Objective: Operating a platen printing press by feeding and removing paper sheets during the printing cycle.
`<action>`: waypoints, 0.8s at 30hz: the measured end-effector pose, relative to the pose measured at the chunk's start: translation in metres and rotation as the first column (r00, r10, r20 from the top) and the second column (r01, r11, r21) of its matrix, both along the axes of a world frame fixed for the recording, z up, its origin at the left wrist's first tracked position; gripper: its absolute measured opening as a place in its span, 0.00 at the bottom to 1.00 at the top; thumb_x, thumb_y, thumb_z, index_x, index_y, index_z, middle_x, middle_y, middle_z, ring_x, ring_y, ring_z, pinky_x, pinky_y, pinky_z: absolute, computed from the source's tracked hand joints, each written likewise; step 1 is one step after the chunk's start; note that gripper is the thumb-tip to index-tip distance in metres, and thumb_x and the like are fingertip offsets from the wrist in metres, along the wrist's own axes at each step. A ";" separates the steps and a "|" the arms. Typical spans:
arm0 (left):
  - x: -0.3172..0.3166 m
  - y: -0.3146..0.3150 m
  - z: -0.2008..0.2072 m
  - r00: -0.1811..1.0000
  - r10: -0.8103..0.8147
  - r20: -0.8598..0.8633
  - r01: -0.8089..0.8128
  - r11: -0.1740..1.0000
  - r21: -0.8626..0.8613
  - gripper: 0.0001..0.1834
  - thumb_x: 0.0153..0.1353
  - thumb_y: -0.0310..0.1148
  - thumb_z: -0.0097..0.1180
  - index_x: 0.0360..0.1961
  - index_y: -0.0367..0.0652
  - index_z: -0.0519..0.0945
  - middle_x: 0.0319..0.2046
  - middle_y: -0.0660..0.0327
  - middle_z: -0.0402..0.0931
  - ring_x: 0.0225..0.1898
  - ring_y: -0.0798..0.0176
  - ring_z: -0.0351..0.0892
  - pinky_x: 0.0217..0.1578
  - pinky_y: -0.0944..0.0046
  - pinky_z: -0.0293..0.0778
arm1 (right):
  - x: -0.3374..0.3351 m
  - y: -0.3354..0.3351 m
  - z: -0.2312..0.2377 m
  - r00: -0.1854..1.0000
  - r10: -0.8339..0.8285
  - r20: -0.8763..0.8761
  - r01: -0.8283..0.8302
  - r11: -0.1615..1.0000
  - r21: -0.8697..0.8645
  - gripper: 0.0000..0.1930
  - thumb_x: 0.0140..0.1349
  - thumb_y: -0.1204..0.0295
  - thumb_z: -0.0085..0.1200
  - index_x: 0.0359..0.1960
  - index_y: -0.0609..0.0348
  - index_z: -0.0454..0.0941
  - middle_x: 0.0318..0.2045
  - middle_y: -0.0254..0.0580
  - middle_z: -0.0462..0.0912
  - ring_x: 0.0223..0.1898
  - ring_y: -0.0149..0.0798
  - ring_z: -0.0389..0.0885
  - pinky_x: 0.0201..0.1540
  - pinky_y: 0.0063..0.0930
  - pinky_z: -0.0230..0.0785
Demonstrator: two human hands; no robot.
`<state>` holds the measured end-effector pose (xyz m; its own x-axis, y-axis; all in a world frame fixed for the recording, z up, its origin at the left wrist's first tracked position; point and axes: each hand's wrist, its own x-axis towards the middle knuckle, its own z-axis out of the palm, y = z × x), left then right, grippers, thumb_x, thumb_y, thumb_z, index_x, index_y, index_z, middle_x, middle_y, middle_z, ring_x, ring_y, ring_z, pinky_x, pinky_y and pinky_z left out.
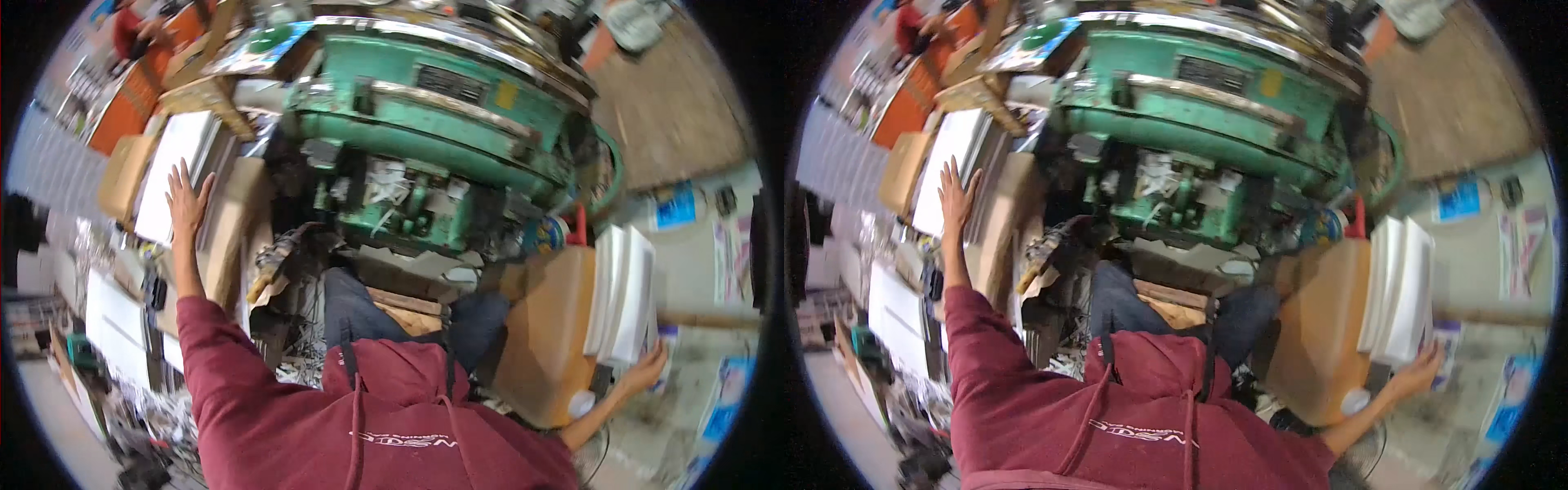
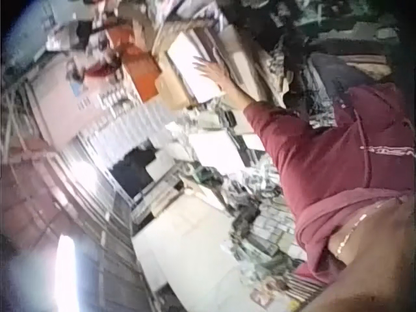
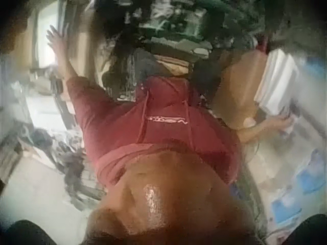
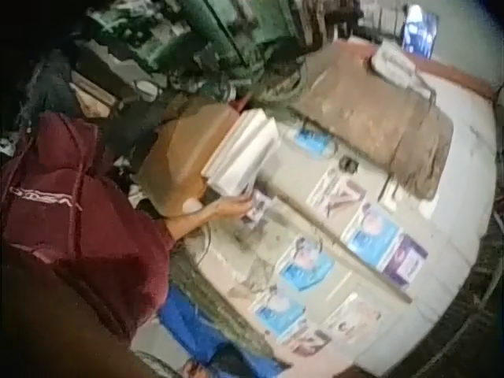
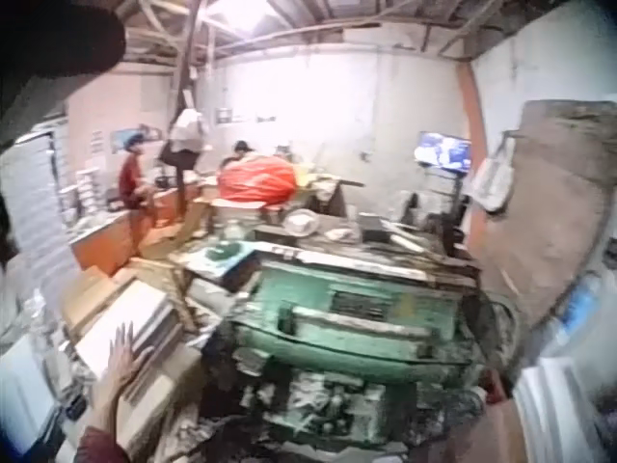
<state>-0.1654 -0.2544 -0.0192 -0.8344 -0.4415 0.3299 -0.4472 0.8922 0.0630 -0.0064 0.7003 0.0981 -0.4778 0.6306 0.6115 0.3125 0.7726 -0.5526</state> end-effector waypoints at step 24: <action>-0.059 0.384 0.164 0.248 -0.855 -0.456 0.890 0.387 -0.242 0.07 0.57 0.25 0.58 0.35 0.47 0.75 0.30 0.66 0.77 0.36 0.59 0.76 0.39 0.58 0.70 | -0.101 -0.152 0.073 0.719 0.647 -0.255 -0.584 0.761 0.283 0.11 0.69 0.85 0.52 0.50 0.67 0.83 0.46 0.55 0.87 0.49 0.48 0.86 0.54 0.38 0.79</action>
<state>-0.2239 0.1299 0.1443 -0.4731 0.4288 0.7696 0.7071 0.7058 0.0415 -0.1070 0.5487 0.1709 -0.4807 0.1375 0.8661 -0.4349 0.8202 -0.3716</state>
